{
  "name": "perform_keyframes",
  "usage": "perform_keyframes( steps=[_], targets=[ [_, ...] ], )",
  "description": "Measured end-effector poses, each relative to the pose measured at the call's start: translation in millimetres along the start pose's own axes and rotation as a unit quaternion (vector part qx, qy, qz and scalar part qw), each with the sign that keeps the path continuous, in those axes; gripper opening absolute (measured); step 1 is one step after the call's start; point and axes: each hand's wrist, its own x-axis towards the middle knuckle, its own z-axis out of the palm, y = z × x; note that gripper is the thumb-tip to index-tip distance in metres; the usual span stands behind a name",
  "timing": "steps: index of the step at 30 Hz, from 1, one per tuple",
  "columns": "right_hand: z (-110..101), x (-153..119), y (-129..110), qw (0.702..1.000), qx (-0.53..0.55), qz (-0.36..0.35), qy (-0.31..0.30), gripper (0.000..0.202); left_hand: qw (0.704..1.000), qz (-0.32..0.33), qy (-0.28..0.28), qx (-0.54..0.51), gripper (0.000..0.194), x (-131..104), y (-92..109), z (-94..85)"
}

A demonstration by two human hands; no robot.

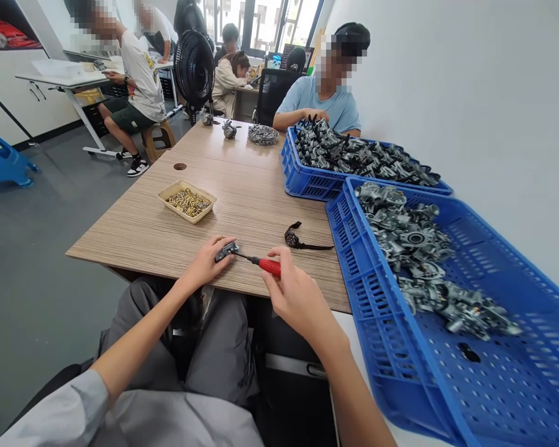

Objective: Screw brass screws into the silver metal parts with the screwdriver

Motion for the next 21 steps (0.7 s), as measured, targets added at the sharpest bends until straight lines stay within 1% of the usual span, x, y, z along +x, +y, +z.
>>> perform_keyframes(
  steps=[2, 3, 4, 6, 8, 10, 12, 14, 16, 18, 20, 21],
  targets=[
    [-0.7, -1.3, 0.9, 0.999, 0.024, -0.034, -0.010, 0.019, 1.000, 0.001, 0.001, -0.001, 0.046, 0.0, 0.4, -0.3],
    [0.1, -1.6, 0.5, 0.999, 0.019, -0.040, -0.011, 0.017, 1.000, 0.000, 0.001, 0.000, 0.046, 0.1, 0.7, -0.4],
    [1.6, -1.5, -0.6, 0.999, -0.001, -0.032, -0.006, 0.014, 1.000, -0.001, 0.001, 0.001, 0.046, 0.1, 0.8, -0.5],
    [5.9, -0.8, -4.4, 0.997, -0.077, 0.011, 0.018, 0.013, 1.000, -0.002, 0.001, 0.003, 0.046, 0.0, 1.0, -0.6],
    [10.2, 0.2, -9.0, 0.984, -0.161, 0.058, 0.043, 0.021, 1.000, -0.001, 0.002, 0.005, 0.047, 0.0, 1.0, -0.5],
    [12.4, 0.7, -12.6, 0.975, -0.200, 0.077, 0.051, 0.026, 1.000, 0.000, 0.002, 0.004, 0.047, 0.0, 1.0, -0.5],
    [11.6, 0.3, -13.9, 0.980, -0.183, 0.068, 0.047, 0.024, 1.000, 0.000, 0.001, 0.002, 0.047, 0.0, 1.2, -0.5],
    [8.4, -0.7, -12.8, 0.990, -0.128, 0.049, 0.031, 0.018, 1.000, -0.001, 0.002, -0.002, 0.047, 0.0, 1.6, -0.6],
    [4.5, -1.8, -9.8, 0.998, -0.058, 0.016, 0.009, 0.012, 1.000, 0.001, 0.003, -0.006, 0.047, 0.0, 2.0, -0.7],
    [1.9, -2.5, -6.4, 1.000, -0.008, -0.023, -0.009, 0.009, 1.000, 0.003, 0.003, -0.008, 0.047, 0.1, 2.1, -0.8],
    [1.7, -2.3, -4.0, 0.999, 0.005, -0.051, -0.011, 0.010, 1.000, 0.003, 0.003, -0.007, 0.047, 0.2, 1.9, -0.6],
    [2.7, -1.7, -3.4, 0.999, -0.001, -0.053, -0.006, 0.010, 1.000, 0.002, 0.003, -0.006, 0.046, 0.2, 1.6, -0.4]
  ],
)
